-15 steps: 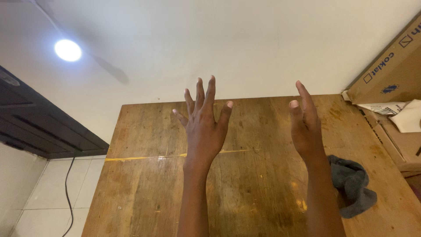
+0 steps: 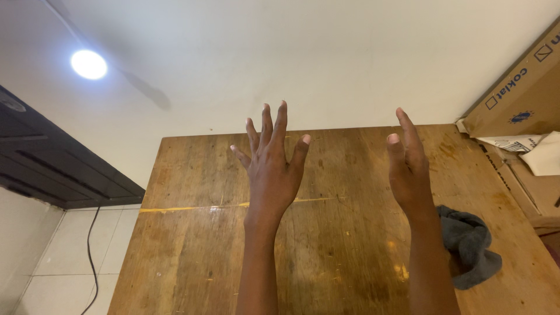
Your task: The person disassembles a small, multi-tiered fabric storage shelf. They remove the fabric shelves from the metal frame one by one, then detach the metal rods and plastic connectors, placing all components on a wooden table.
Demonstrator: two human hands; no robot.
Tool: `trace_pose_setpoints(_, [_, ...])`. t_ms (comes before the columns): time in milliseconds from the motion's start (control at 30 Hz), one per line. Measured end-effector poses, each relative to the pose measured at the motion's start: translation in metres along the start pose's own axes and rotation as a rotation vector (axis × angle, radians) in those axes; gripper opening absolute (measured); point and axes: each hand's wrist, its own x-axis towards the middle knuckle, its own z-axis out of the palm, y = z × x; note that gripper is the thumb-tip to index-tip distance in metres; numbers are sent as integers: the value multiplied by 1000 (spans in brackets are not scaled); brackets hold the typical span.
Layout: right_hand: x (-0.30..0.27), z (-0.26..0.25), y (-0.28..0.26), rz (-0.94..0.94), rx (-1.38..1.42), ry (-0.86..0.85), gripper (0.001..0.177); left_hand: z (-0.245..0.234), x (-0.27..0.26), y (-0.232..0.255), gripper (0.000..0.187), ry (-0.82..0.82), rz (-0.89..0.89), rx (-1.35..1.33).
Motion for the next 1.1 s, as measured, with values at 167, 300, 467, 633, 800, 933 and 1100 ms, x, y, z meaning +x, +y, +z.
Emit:
trace_pose_setpoints(167, [0,0,1,-36,18,-1,72,0,0,0,73,0,0,7])
trace_pose_setpoints(300, [-1,0,-1,-50,-9,0,72,0,-1,0,73,14,7,7])
trace_pose_setpoints(467, [0,0,-2,-106,9,-9,72,0,-3,0,72,15,5,0])
trace_pose_setpoints(633, [0,-1,-3,-90,0,-9,72,0,-4,0,72,23,13,0])
trace_pose_setpoints(800, [-2,-1,-6,-17,3,-11,74,-3,-5,2,72,21,3,8])
trace_pose_setpoints(933, [-3,-2,-8,-97,25,-10,72,-6,-8,5,72,15,-4,5])
trace_pose_setpoints(1100, [-6,-4,-11,-83,13,-2,71,-10,-12,8,72,23,-11,4])
